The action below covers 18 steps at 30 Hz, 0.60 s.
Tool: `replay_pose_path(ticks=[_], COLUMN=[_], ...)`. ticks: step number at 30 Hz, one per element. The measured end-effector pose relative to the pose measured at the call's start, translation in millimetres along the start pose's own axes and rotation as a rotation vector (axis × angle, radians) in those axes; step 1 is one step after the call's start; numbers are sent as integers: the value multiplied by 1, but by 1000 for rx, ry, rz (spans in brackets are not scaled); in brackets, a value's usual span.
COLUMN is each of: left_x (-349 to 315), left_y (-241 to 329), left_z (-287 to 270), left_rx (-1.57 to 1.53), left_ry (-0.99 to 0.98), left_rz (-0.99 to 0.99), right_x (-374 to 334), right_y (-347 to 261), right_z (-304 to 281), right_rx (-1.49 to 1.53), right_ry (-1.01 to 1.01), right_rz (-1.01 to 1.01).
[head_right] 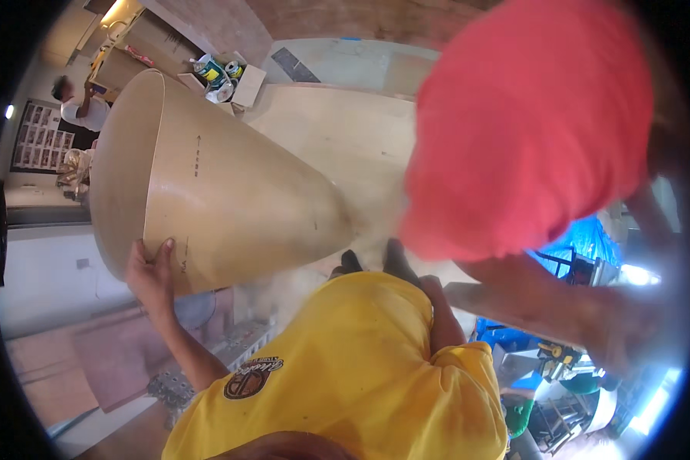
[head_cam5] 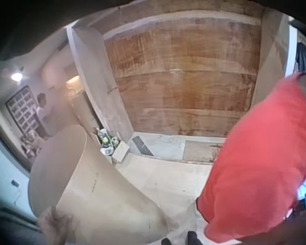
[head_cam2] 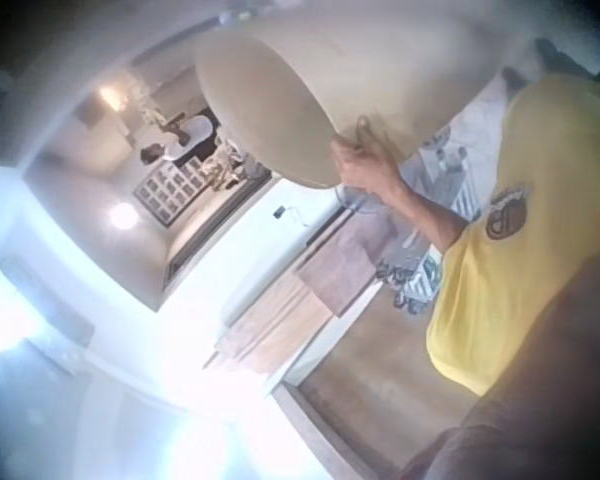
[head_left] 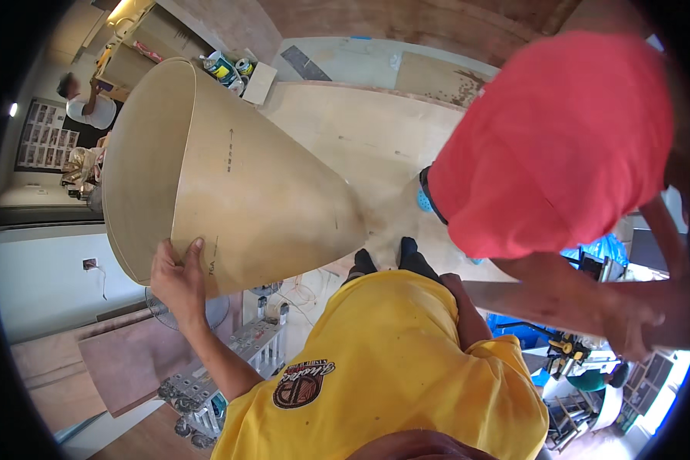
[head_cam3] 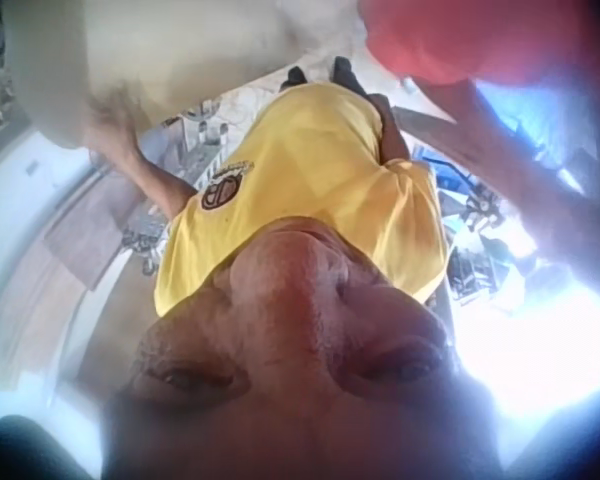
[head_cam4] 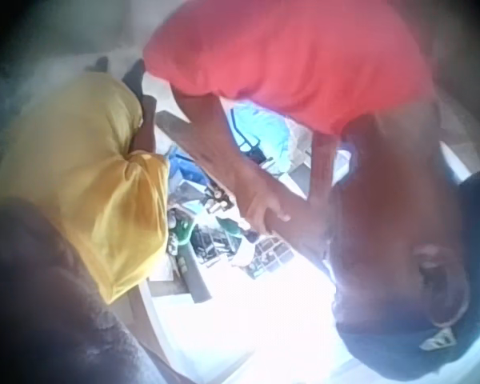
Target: The person assembles a large cylindrical object from curved wooden panels. They hold the panels together, align the edges, and secure the seams with the help of other people in the room.
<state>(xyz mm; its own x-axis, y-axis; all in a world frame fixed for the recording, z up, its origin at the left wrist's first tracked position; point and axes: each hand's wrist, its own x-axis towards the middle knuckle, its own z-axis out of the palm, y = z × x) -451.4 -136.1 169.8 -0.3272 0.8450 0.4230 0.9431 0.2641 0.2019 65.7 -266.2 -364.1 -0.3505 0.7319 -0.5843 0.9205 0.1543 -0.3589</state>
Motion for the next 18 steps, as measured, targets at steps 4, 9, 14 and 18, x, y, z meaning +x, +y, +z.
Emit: replay_pose_path(ticks=[4, 9, 14, 18], left_x=[-6, -8, -6, -8], left_y=[-3, -12, -8, -23], left_z=[0, 6, 2, 6], left_rx=[59, -69, -55, -109], left_ry=[-30, 50, 41, 19], left_rz=[-39, 58, 122, 125], right_x=[0, -3, 6, 13], right_y=[5, -25, -32, -44], right_z=[17, -10, -5, -11], right_rx=[125, 486, 451, 420], right_ry=[114, 81, 85, 66], right_rz=[88, 308, 331, 376])
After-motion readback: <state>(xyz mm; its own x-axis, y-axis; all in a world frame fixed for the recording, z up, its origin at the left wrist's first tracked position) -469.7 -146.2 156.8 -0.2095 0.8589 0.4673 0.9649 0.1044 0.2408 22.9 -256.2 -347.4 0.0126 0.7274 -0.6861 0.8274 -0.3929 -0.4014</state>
